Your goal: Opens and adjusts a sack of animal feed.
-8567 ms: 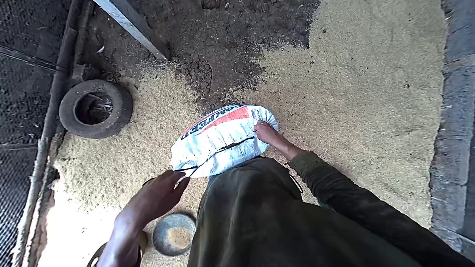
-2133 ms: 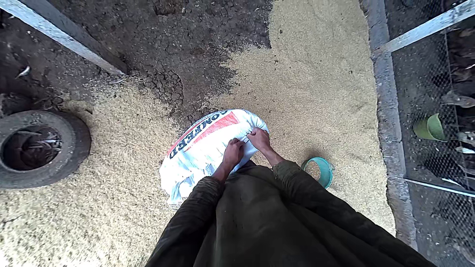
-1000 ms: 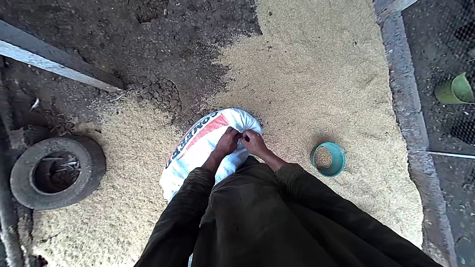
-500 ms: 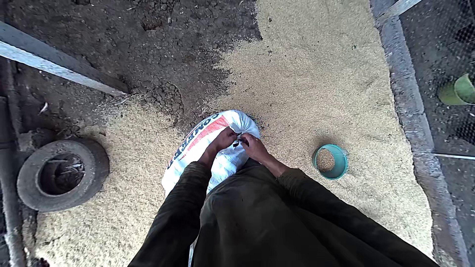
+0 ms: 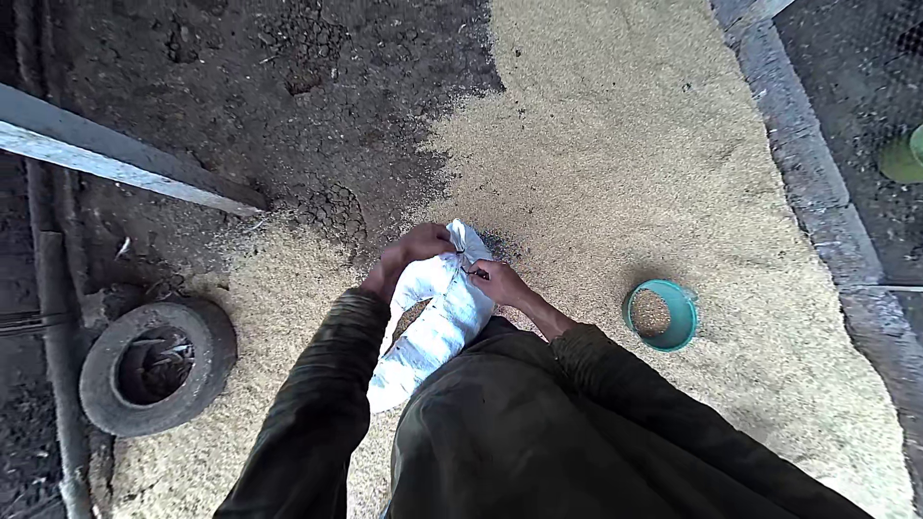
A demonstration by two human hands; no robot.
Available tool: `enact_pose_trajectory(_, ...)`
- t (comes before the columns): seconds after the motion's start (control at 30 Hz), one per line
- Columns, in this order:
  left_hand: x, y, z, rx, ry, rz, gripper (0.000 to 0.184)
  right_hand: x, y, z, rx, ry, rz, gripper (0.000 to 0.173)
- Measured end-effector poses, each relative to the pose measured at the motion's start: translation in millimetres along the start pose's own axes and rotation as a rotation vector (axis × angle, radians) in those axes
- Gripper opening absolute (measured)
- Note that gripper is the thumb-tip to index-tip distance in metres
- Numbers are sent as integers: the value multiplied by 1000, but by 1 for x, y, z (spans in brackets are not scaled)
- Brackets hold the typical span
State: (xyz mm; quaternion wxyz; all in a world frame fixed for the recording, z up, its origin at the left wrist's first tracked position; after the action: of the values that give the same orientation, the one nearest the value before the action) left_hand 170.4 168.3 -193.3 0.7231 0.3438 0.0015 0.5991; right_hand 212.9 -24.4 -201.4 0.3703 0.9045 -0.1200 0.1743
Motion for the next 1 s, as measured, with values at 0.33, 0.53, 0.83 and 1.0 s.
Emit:
enact_pose_trajectory(0.33, 49, 30, 26, 129, -6, 174, 31, -1, 2, 14, 3, -113, -4, 37)
enact_pose_trajectory(0.53, -56, 33, -13, 60, -104, 389, 44, 11, 12, 10, 92, -25, 97, 35)
enact_pose_trajectory(0.83, -105, 45, 1, 25, -70, 644, 26, 27, -27, -33, 515, 201, 110, 30)
enact_pose_trajectory(1.0, -141, 43, 9, 7, -130, 707, 26, 38, -21, -37, 395, 543, -81, 17)
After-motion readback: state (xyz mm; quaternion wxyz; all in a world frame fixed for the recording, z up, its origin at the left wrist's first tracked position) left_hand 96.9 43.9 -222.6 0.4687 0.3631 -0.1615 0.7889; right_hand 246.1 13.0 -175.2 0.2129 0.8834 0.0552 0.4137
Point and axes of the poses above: each hand's wrist, its own y-axis away from the middle knuckle, its own x-axis out of the back of the hand, z = x × y, the point moved 4 cm from there along -y, towards the middle knuckle, and after that the axes turned 2 degrees about -x, right-handed, at the moved point
